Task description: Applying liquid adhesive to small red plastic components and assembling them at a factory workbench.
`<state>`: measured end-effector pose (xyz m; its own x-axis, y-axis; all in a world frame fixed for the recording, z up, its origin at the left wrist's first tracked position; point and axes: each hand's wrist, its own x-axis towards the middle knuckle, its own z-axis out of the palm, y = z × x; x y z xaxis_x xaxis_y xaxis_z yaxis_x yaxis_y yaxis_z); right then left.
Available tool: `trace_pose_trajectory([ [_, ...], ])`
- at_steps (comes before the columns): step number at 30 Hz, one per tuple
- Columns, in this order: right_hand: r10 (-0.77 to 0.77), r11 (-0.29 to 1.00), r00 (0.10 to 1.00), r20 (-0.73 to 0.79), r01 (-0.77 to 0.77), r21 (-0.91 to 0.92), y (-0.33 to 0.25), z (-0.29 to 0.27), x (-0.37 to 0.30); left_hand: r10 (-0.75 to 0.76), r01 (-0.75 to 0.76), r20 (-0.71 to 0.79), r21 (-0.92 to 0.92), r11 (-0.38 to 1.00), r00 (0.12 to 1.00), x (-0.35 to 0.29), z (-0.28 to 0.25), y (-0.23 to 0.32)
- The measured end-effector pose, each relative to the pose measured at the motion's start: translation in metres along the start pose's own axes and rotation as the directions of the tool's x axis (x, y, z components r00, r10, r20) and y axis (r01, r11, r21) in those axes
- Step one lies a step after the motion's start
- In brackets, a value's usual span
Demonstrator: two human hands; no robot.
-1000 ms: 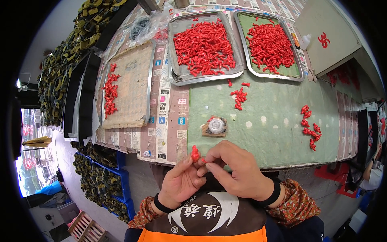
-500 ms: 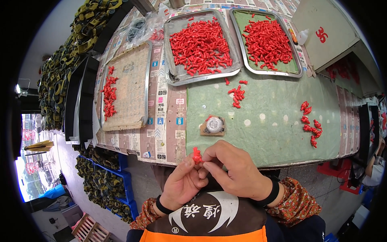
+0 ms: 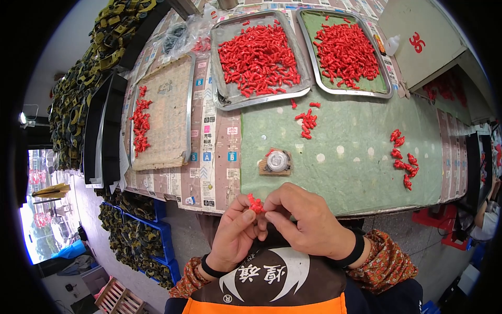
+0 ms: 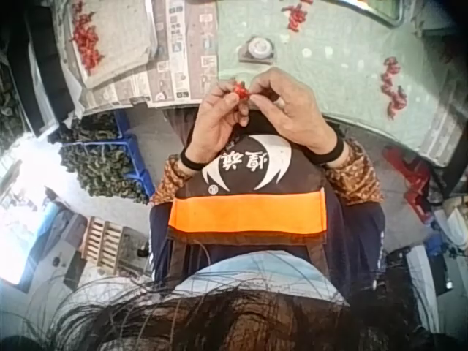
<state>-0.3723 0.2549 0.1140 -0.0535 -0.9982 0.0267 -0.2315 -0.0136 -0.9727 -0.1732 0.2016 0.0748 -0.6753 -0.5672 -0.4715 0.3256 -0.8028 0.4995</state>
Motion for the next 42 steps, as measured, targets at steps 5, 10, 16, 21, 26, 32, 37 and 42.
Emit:
trace_pose_trajectory([
  [5,-0.015,1.000,1.000,-0.026,0.015,-0.007,0.001,-0.001,-0.001,-0.024,0.023,0.019,0.061,0.998,1.000,0.001,-0.002,0.003],
  [10,-0.150,0.986,0.989,0.009,0.150,-0.079,0.003,-0.005,-0.002,-0.023,0.017,0.039,0.153,0.988,0.999,-0.001,-0.002,0.007],
  [16,-0.226,0.971,0.974,0.005,0.225,-0.074,0.006,-0.004,-0.004,-0.017,0.007,0.045,0.217,0.976,0.999,-0.001,-0.004,0.011],
  [21,-0.277,0.956,0.961,0.007,0.276,-0.102,0.010,-0.002,-0.006,-0.027,0.010,0.068,0.234,0.972,0.997,-0.001,-0.004,0.013],
  [26,-0.307,0.941,0.951,0.025,0.308,-0.138,0.010,-0.001,-0.009,-0.037,0.009,0.118,0.225,0.974,0.992,-0.002,-0.006,0.015],
  [32,-0.408,0.882,0.909,0.081,0.415,-0.222,0.013,-0.002,-0.015,0.018,-0.070,0.145,0.358,0.931,0.989,-0.002,-0.012,0.013],
  [37,-0.507,0.811,0.858,0.080,0.507,-0.293,0.018,0.000,-0.019,0.061,-0.142,0.209,0.399,0.906,0.976,-0.003,-0.013,0.011],
  [42,-0.569,0.752,0.810,0.146,0.583,-0.306,0.017,-0.002,-0.020,0.079,-0.167,0.236,0.382,0.909,0.969,-0.004,-0.016,0.009],
])
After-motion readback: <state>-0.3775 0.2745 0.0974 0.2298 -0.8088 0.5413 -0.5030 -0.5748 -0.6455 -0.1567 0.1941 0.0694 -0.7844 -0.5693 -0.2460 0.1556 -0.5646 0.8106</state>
